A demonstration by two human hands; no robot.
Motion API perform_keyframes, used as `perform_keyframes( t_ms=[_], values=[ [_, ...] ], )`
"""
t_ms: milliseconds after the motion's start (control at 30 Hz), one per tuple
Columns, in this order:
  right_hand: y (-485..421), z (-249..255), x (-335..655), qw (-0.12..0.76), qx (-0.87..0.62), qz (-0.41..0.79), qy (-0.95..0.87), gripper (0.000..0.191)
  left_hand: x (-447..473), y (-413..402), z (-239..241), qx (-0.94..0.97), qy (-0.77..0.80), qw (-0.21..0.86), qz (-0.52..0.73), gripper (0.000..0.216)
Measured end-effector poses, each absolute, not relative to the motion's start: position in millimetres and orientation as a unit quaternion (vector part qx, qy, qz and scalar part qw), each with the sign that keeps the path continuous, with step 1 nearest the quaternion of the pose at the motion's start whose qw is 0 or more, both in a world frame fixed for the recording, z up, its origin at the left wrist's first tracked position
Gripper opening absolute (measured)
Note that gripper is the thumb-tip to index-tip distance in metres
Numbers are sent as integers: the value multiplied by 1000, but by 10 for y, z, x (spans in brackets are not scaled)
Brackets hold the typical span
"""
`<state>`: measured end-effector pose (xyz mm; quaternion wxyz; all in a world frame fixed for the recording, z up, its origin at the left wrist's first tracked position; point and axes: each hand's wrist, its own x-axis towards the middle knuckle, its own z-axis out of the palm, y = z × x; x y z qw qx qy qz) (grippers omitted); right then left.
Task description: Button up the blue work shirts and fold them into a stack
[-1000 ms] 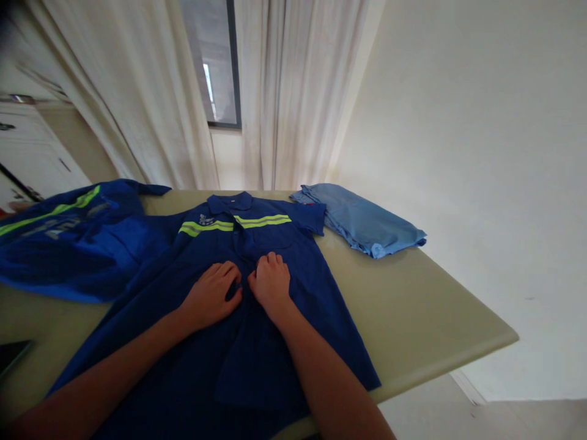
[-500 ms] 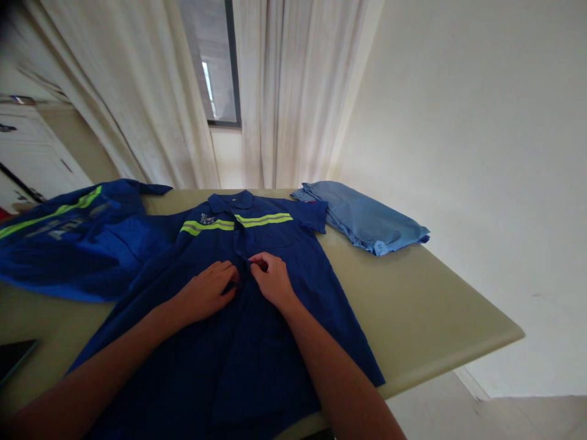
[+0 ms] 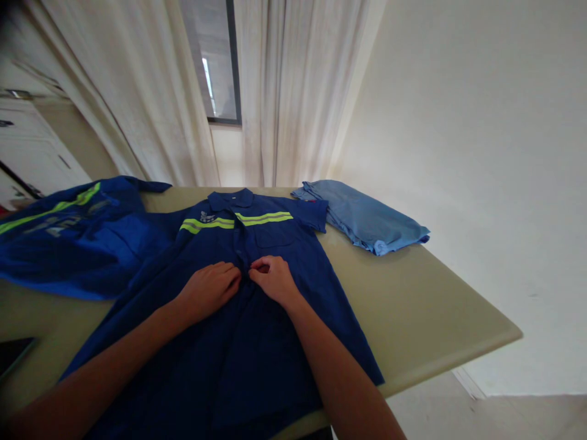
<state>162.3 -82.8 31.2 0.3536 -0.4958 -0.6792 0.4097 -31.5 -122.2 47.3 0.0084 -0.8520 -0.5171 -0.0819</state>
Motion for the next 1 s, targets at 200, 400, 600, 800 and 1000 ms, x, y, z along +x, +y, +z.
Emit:
perform_keyframes(
  t_ms=[200, 400, 600, 800, 1000],
  values=[
    [-895, 336, 1577, 325, -497, 359, -720, 10, -240, -1234, 336, -833, -540, 11, -119, 24],
    [-921, 293, 1553, 310, -502, 296, -751, 8, -260, -1216, 324, -826, -535, -74, -159, 19],
    [-967, 313, 1532, 311, -503, 236, -771, 8, -251, -1249, 370, -800, -558, -101, -199, 14],
    [-972, 336, 1533, 299, -506, 244, -771, 8, -258, -1278, 216, -801, -543, -74, -240, 14],
    [-990, 336, 1532, 284, -489, 226, -793, 11, -262, -1288, 208, -799, -536, -63, -263, 14]
  ],
)
